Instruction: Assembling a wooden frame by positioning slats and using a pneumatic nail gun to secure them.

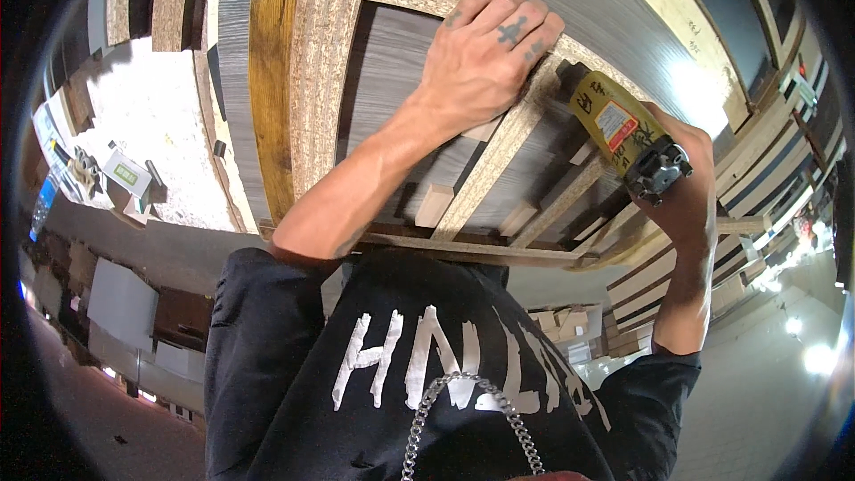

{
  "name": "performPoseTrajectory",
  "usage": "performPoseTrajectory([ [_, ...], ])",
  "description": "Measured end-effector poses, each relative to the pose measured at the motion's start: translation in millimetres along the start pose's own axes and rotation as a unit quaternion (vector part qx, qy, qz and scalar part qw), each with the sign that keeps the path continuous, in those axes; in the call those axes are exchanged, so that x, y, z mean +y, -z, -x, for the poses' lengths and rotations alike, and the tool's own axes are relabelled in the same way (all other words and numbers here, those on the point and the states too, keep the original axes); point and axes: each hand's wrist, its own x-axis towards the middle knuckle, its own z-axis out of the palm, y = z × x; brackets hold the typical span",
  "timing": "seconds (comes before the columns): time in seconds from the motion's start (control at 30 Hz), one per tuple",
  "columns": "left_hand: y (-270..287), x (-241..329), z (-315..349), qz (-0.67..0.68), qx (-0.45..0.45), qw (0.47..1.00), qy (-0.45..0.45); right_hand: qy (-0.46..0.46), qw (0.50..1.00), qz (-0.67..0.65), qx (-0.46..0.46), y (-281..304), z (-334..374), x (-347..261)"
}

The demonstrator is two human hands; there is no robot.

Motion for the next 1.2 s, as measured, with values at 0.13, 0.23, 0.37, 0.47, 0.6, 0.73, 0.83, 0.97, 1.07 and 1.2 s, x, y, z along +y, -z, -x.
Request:
performPoseTrajectory([
  [0.13, 0, 0, -1, 0.019, 0.011, 1.0, -0.001, 0.023, 0.999, -0.023, 0.009, -4, -2, 7],
  [0.23, -2, -2, -1, 0.012, 0.007, 1.0, -0.003, 0.078, 0.996, -0.013, 0.047, -7, 2, 10],
  [0.37, -3, -4, 0, 0.0, 0.007, 1.0, -0.008, -0.034, 0.999, -0.015, 0.001, -5, -3, -6],
  [0.47, -2, -2, 1, 0.009, 0.005, 1.0, -0.001, 0.058, 0.997, 0.032, 0.044, -4, -4, -10],
  [0.6, -2, 0, 0, 0.004, 0.01, 1.0, -0.003, -0.024, 1.0, 0.01, -0.007, 1, -5, -15],
  [0.73, 0, -1, -2, -0.01, 0.001, 1.0, -0.004, -0.037, 0.999, -0.025, 0.007, -4, -1, -11],
  [0.83, 0, -2, 1, -0.021, 0.0, 1.0, -0.009, 0.027, 0.998, 0.035, 0.046, -3, 6, -18],
  [0.97, 0, -1, -2, 0.009, 0.004, 1.0, -0.01, -0.095, 0.993, 0.004, -0.076, 0, 3, -8],
  [1.07, 2, -1, -2, 0.0, -0.007, 1.0, -0.006, 0.038, 0.994, 0.089, 0.043, -8, 11, -4],
  [1.2, 5, -1, -4, -0.019, 0.0, 1.0, -0.017, -0.068, 0.997, 0.035, -0.022, -6, 6, -20],
])
